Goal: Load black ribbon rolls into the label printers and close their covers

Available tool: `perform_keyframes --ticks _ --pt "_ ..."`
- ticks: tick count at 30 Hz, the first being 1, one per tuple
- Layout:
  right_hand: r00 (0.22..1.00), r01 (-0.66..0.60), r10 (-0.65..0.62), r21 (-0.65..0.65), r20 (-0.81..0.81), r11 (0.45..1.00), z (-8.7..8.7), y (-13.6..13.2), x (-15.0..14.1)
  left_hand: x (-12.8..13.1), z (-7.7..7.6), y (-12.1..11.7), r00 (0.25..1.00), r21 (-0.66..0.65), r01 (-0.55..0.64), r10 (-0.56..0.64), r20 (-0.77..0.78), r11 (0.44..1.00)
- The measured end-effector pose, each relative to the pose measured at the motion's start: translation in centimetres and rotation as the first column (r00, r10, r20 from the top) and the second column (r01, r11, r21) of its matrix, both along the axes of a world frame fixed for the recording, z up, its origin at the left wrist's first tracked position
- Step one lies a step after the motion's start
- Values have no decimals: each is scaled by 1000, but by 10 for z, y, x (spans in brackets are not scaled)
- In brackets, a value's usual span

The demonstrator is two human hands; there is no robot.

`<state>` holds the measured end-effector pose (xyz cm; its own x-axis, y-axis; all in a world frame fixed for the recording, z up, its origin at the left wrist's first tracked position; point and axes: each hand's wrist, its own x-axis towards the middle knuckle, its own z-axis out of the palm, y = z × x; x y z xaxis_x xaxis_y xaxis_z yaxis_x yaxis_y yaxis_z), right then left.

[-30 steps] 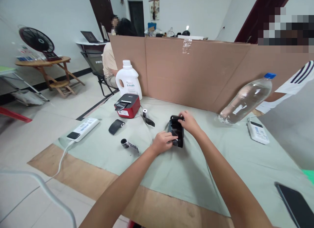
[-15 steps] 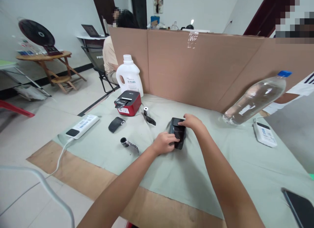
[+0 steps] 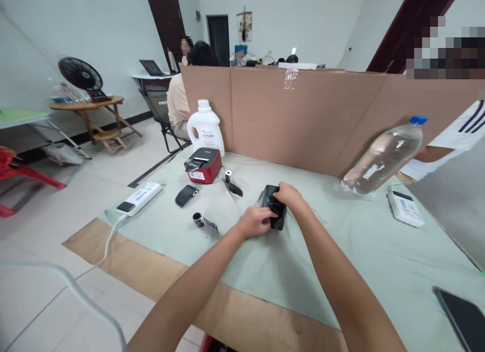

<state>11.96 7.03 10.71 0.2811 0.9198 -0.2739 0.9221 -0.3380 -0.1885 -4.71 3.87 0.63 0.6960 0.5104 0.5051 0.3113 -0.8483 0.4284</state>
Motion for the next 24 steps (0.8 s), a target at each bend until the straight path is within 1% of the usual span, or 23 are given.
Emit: perform_keyframes --ticks 2,8,10,13,15,16,18,19,21,24 --pt "1000 8 -8 11 -18 1000 -2 -2 -1 0 -1 0 1000 -8 -12 12 4 1000" --pt "993 65 -69 -46 -92 997 0 -6 -10 1 -6 3 1000 -6 17 -17 18 1000" --pt "992 103 -105 -43 -64 994 -4 -7 -20 2 -7 4 999 4 27 -28 27 1000" --pt "984 174 -174 -7 26 985 -12 -10 -36 3 -6 4 999 7 32 -32 13 999" --pt "982 178 -181 51 63 983 -17 -15 -41 2 -4 3 1000 2 14 -14 -20 1000" --pt "983 164 -171 90 72 982 -18 -18 -39 2 -2 1 999 0 8 -8 -34 1000" --pt "984 144 -159 165 77 976 -19 -26 -22 0 0 -1 999 -6 0 -1 -48 1000" --pt "984 151 -166 195 67 969 -19 -30 -8 0 0 -3 999 -14 -4 3 -52 1000" --pt "979 193 -204 236 22 952 -19 -38 33 -1 2 -5 998 -43 -15 12 -68 999" --pt "961 269 -276 298 -17 916 -20 -52 106 -2 4 -6 992 -105 -25 11 -125 994"
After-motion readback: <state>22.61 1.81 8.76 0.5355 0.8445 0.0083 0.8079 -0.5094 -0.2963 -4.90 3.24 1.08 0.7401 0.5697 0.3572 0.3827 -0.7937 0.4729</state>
